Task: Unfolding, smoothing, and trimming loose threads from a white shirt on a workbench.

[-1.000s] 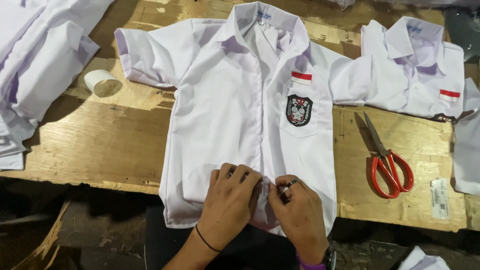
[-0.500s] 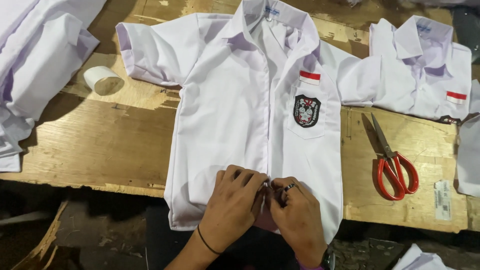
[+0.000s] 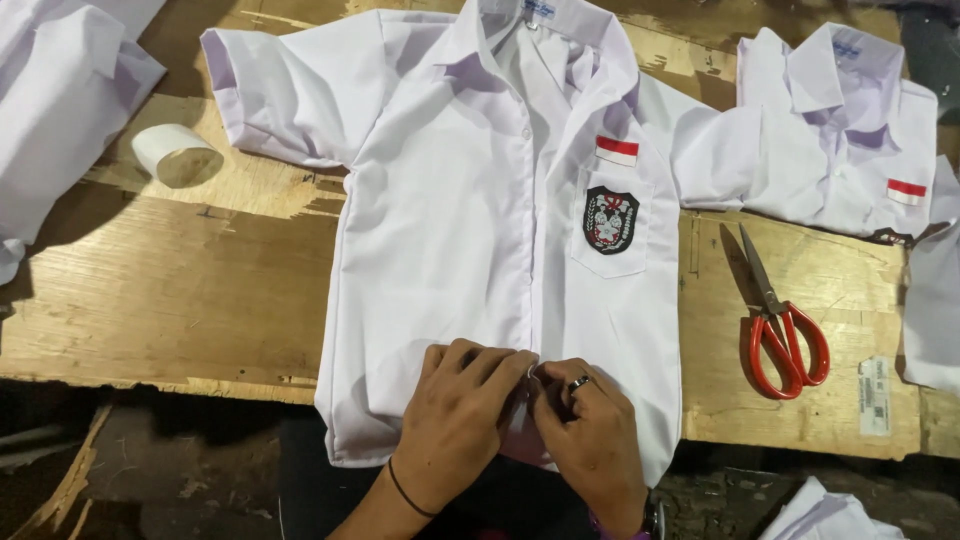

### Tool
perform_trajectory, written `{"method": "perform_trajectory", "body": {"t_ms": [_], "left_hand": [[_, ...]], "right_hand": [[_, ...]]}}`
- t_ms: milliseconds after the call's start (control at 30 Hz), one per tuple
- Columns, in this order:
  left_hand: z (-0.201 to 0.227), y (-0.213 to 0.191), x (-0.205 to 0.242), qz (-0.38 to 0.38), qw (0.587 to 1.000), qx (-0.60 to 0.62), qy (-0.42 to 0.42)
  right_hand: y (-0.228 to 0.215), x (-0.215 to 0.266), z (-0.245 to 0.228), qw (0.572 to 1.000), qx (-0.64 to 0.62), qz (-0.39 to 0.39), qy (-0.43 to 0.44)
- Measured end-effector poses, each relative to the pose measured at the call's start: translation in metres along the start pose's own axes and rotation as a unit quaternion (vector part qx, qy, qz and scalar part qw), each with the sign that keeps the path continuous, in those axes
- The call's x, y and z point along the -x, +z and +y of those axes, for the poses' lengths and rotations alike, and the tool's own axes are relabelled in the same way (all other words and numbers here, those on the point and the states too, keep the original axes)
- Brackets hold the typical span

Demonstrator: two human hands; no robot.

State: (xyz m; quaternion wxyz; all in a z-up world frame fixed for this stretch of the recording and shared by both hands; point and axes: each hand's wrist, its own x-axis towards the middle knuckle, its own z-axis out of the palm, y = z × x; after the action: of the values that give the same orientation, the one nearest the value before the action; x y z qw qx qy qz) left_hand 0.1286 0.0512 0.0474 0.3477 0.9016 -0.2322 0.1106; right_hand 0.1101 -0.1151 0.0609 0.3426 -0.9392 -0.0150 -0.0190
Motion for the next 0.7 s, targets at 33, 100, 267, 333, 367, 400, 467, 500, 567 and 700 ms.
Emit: {"method": "perform_trajectory", "body": {"t_ms": [33, 100, 267, 333, 367, 400, 467, 500, 567, 700], "left_hand": [[0.0, -0.001, 0.0, 0.0, 1.0, 0.0, -0.002], [0.001, -0.002, -0.002, 0.001, 1.0, 0.018, 0.005], [-0.002, -0.033, -0.009, -0.123, 0.988, 0.088, 0.01], [-0.012, -0.057, -0.027, -0.187, 0.976, 0.103, 0.037], [-0.021, -0.067, -0.04, -0.172, 0.983, 0.026, 0.056], [-0.027, -0.078, -0.051, -0.156, 0.984, -0.049, 0.072], [-0.049, -0.091, -0.112, -0.158, 0.981, -0.111, 0.034], [-0.059, -0.099, -0.143, -0.157, 0.972, -0.172, -0.003], [-0.103, -0.071, -0.189, -0.102, 0.982, -0.16, 0.006], [-0.168, -0.017, -0.255, -0.035, 0.993, -0.109, -0.019]], "right_hand": [[0.0, 0.001, 0.002, 1.0, -0.001, -0.002, 0.0], [0.0, 0.0, 0.005, 0.999, -0.002, -0.002, -0.044], [-0.044, -0.025, -0.012, 0.972, 0.0, -0.18, 0.15], [-0.069, -0.051, -0.01, 0.912, 0.029, -0.28, 0.297], [-0.079, -0.064, 0.003, 0.954, 0.054, -0.202, 0.213], [-0.089, -0.075, 0.016, 0.981, 0.079, -0.125, 0.128], [-0.102, -0.125, 0.026, 0.994, 0.067, -0.066, 0.05], [-0.109, -0.151, 0.03, 0.998, 0.056, -0.006, -0.028], [-0.102, -0.206, 0.053, 0.997, 0.057, 0.02, -0.055], [-0.073, -0.281, 0.088, 0.997, 0.03, -0.011, -0.075]]}}
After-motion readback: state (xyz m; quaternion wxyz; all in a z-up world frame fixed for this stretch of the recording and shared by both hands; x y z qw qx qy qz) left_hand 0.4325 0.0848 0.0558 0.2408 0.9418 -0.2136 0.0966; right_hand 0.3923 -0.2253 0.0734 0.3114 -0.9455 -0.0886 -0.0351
